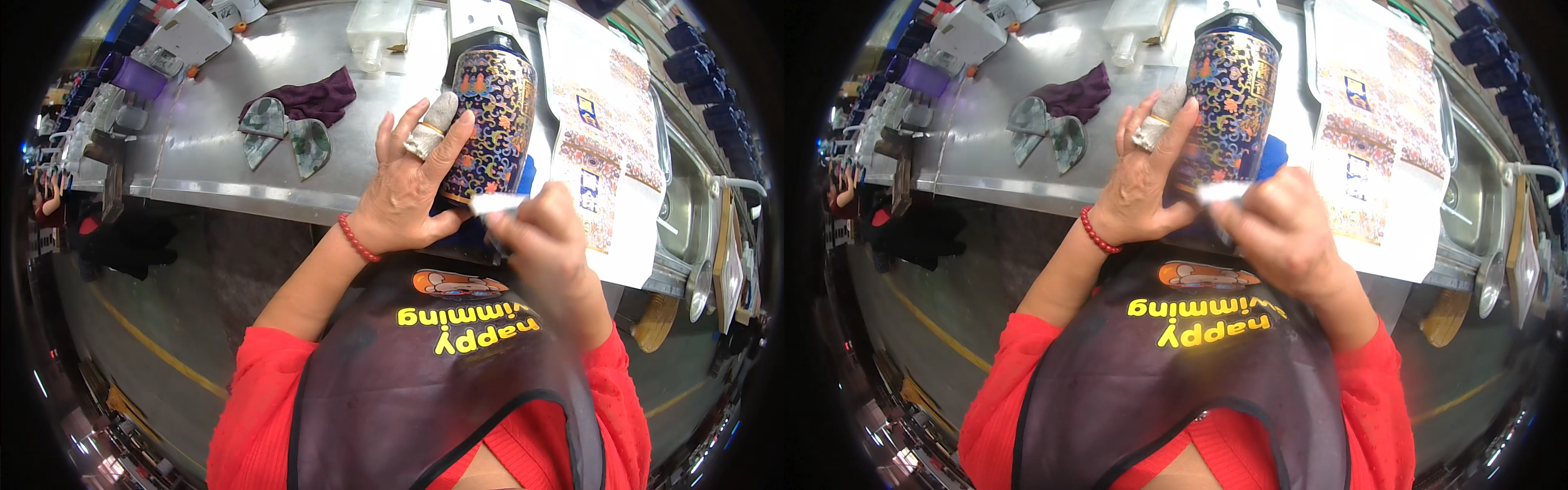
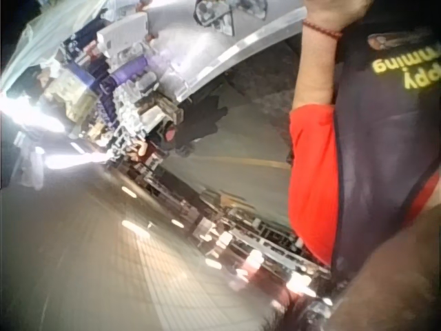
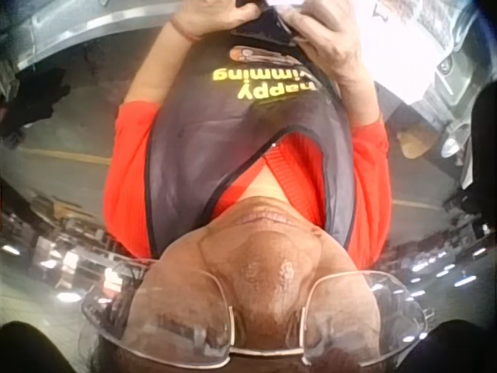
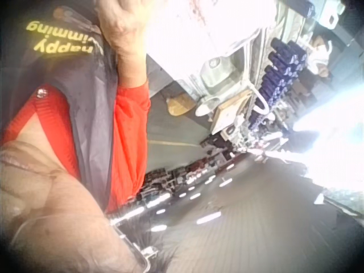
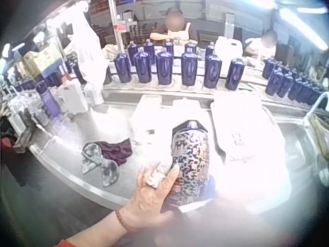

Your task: The person applies decorative stickers to a dark blue cylindrical container. They use a small black scraper tool to smooth the sticker and remove air bubbles while rotating the container. The person finishes by placing the container on the floor with others.

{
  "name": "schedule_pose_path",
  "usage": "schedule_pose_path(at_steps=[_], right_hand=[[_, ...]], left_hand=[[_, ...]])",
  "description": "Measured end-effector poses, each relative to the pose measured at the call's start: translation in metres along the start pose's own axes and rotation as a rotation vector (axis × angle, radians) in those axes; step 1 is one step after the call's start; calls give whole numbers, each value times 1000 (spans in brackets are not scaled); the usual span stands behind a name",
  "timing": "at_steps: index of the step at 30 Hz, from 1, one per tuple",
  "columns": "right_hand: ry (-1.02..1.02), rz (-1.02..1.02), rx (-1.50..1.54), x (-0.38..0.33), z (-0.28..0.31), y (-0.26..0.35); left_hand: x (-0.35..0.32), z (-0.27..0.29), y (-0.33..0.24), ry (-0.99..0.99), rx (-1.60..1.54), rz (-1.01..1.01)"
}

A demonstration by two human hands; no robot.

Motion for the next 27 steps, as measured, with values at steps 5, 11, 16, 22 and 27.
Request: schedule_pose_path(at_steps=[5, 11, 16, 22, 27], right_hand=[[-182, -19, 30, -1, 9, -3], [25, 16, 313, -5, 0, -4], [-181, -228, 367, -17, 14, -38], [-171, -260, 347, -23, 1, -40], [-188, -341, 346, -29, -2, -44]], left_hand=[[-5, 3, 3, -1, -77, 7], [-2, 3, -14, -79, 203, -27], [-14, 12, -17, -160, 122, -40], [-42, 0, -31, -240, 255, -80], [-51, 0, -45, -318, 367, -214]])
Point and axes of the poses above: each hand's wrist, its own x-axis towards the middle knuckle, its own z-axis out of the back of the hand, y = z × x, the point moved 8 cm from there along x, towards the middle knuckle, and after that the axes turned 8 degrees about -x, right-handed, at the moved point
